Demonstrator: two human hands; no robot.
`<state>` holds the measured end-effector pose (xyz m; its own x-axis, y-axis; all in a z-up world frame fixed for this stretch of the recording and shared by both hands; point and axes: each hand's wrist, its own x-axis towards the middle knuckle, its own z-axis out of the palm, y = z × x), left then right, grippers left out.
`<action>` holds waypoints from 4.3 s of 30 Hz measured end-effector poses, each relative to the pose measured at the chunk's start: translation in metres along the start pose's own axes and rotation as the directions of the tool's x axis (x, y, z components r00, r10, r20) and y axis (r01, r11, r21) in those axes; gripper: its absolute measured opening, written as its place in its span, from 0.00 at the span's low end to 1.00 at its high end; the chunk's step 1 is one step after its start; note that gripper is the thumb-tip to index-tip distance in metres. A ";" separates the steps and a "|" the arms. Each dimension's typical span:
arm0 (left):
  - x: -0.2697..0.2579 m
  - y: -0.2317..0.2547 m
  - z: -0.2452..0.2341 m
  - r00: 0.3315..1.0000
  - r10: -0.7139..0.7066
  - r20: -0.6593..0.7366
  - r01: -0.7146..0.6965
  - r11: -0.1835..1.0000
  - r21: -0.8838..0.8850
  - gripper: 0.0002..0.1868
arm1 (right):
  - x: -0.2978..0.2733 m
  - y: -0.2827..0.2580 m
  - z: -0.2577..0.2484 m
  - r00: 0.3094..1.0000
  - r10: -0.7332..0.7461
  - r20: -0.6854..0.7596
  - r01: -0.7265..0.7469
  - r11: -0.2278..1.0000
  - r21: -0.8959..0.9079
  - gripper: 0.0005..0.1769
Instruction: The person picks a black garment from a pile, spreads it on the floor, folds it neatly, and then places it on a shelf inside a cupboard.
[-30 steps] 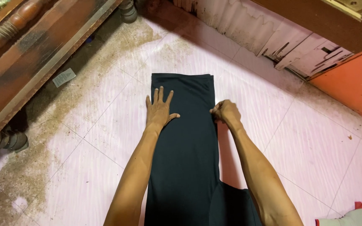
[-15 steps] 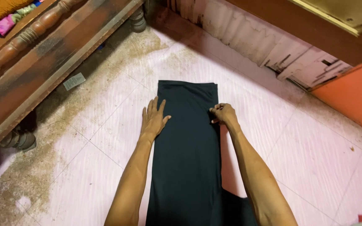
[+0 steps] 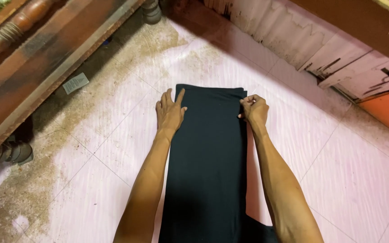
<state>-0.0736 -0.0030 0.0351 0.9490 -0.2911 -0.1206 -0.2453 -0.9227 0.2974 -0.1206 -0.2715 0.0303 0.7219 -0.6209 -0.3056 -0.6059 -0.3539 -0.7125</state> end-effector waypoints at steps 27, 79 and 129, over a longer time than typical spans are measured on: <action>-0.056 -0.029 -0.010 0.861 -0.391 0.326 0.508 0.693 -0.512 0.20 | -0.043 0.069 -0.036 0.919 0.090 0.383 0.036 0.950 -0.311 0.08; 0.034 -0.014 -0.002 0.894 -0.327 0.306 0.448 0.655 -0.609 0.28 | 0.004 0.018 0.001 0.993 -0.001 0.115 0.018 0.989 -0.147 0.10; -0.035 0.017 -0.016 0.954 0.180 -0.240 -0.207 0.974 -0.090 0.16 | -0.027 0.012 -0.028 0.914 -0.113 0.390 -0.044 0.927 0.372 0.17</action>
<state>-0.1078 -0.0044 0.0597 0.9085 -0.3836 0.1658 -0.4175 -0.8160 0.3998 -0.1561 -0.2787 0.0478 0.8586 -0.2547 -0.4448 -0.4690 -0.0403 -0.8823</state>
